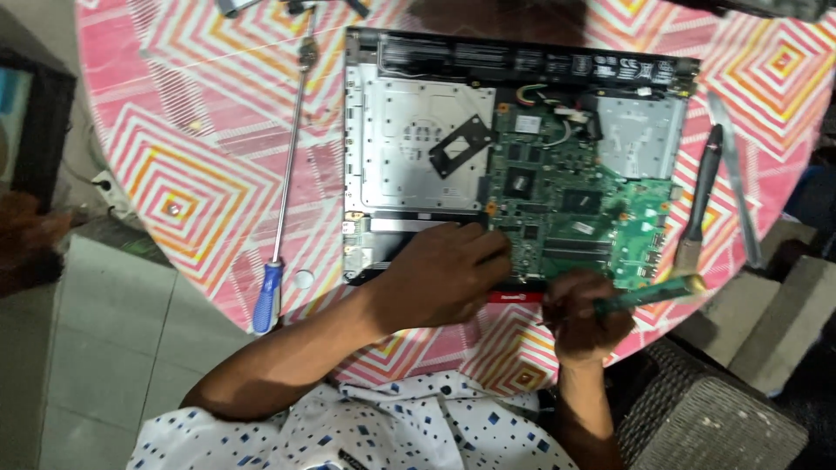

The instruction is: The person uses a screwdriver to remove screws from a laptop motherboard and then detaches a small black component. They then place a copper heat pipe assembly onto the motherboard and install a cooling fan, securing it in place.

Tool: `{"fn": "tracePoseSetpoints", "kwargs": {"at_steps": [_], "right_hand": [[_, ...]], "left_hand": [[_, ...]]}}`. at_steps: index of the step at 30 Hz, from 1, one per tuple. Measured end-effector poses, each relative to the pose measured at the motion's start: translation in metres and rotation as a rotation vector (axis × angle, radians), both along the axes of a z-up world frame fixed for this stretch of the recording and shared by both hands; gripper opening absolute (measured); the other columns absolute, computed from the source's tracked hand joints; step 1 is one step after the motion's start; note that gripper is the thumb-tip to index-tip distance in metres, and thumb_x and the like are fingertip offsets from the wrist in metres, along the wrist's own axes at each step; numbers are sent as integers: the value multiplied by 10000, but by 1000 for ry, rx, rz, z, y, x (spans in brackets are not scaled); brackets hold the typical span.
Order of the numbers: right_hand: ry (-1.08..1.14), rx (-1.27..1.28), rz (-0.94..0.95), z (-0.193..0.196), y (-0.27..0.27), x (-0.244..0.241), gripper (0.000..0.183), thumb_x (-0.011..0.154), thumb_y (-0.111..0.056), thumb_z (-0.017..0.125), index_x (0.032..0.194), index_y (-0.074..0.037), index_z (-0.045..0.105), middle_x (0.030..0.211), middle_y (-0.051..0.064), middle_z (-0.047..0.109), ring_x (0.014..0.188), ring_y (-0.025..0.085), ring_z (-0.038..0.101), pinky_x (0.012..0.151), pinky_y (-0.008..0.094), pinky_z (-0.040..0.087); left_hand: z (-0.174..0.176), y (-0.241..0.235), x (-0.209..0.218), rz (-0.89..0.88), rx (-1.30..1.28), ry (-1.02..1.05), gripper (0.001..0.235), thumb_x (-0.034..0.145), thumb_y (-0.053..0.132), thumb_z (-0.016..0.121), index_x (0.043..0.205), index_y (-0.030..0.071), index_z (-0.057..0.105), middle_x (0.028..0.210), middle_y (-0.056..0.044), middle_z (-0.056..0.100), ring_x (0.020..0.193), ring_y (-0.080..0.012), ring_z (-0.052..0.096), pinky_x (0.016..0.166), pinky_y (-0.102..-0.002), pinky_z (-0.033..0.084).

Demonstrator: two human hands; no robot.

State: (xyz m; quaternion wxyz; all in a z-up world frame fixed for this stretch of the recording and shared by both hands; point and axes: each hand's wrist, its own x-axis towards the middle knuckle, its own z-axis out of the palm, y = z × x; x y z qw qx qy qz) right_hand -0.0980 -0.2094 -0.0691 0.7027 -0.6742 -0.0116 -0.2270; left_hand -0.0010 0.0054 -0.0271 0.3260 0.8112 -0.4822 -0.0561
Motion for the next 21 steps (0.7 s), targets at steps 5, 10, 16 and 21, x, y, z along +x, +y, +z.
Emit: {"fn": "tracePoseSetpoints", "kwargs": {"at_steps": [5, 10, 16, 21], "right_hand": [[0, 1, 54, -8, -9, -2, 319, 958, -96, 494, 647, -44, 448, 536, 195, 558, 315, 138, 431, 223, 219, 299], [-32, -1, 107, -2, -8, 5, 324, 942, -139, 522, 634, -54, 470, 555, 182, 589, 329, 124, 465, 218, 201, 313], [-46, -50, 95, -3, -8, 7, 312, 957, -151, 511, 663, -59, 463, 575, 168, 594, 363, 124, 471, 240, 195, 324], [-43, -70, 130, -2, -8, 7, 291, 942, -104, 512, 655, -59, 491, 572, 141, 593, 389, 137, 476, 279, 205, 320]], "left_hand": [[11, 2, 4, -41, 35, 53, 355, 788, 196, 670, 1122, 90, 612, 1084, -135, 596, 884, -330, 624, 655, -421, 494], [14, 3, 4, -50, 74, 90, 347, 810, 177, 668, 1138, 73, 619, 1084, -161, 609, 899, -350, 636, 654, -425, 501], [21, 3, 7, -58, 102, 101, 343, 841, 182, 668, 1164, 75, 623, 1092, -174, 626, 926, -346, 647, 694, -422, 523], [18, 3, 6, -61, 124, 111, 351, 859, 179, 643, 1194, 74, 620, 1102, -185, 625, 942, -361, 648, 719, -435, 537]]}}
